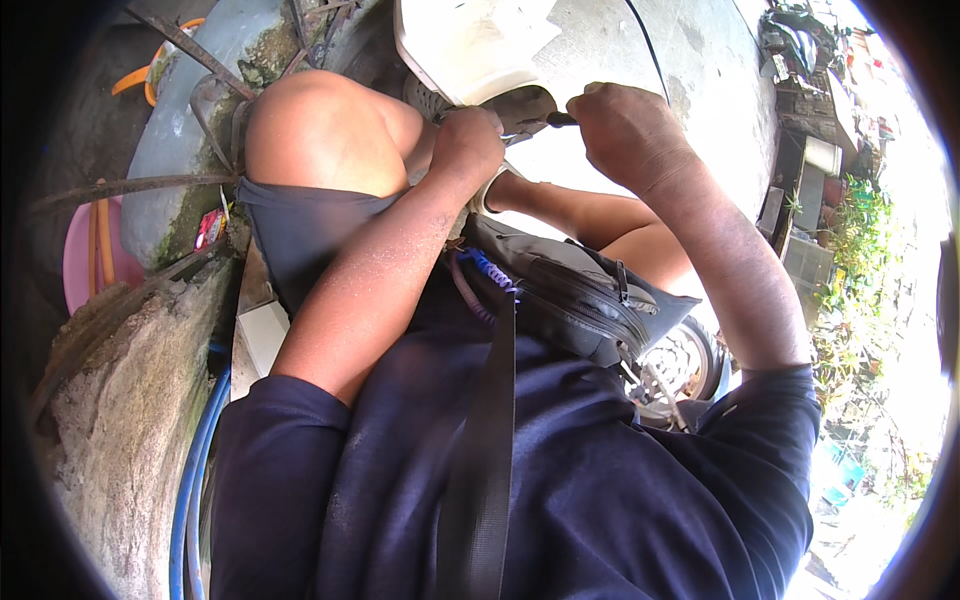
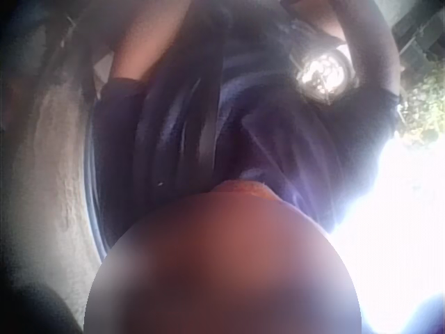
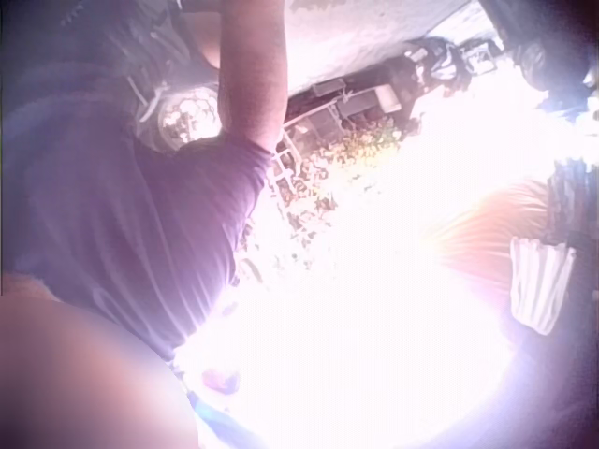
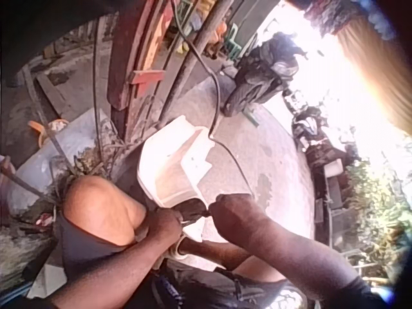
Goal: The person uses a soldering iron to apply a dark sealant or adhesive along the seams of a white plastic component. They hold the part steady with one hand while guiding the tool with the other, then inspect the treated area.
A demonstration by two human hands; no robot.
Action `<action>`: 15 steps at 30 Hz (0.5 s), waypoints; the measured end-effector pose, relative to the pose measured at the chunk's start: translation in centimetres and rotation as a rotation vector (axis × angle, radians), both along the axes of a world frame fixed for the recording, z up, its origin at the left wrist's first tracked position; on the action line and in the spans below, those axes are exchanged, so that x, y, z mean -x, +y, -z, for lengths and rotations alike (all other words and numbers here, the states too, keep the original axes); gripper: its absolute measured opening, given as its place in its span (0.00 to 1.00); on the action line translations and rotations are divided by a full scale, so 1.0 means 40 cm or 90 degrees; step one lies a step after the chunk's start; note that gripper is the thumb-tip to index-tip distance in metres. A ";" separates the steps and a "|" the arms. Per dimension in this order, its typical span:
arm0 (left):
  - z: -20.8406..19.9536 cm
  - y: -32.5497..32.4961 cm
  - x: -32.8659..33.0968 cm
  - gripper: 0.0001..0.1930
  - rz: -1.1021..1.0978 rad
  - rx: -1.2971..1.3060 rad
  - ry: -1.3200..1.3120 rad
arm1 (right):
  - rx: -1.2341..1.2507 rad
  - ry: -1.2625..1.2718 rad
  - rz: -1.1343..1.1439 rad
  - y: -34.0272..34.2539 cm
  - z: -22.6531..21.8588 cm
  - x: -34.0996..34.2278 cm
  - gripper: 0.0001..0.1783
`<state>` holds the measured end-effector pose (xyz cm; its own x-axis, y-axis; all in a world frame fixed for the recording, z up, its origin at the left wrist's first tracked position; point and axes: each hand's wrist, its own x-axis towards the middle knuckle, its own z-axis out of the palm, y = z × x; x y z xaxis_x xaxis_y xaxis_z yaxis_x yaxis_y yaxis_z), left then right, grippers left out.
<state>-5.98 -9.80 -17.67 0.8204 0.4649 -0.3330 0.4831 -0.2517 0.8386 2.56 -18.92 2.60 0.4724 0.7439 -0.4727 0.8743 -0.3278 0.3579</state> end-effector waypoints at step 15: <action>0.005 0.001 -0.001 0.07 0.017 -0.006 -0.006 | 0.026 -0.005 0.018 0.011 0.000 0.001 0.10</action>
<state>-5.93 -9.76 -17.89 0.8355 0.4456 -0.3216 0.4688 -0.2724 0.8403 2.53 -18.48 2.59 0.4966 0.7107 -0.4982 0.8620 -0.3368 0.3788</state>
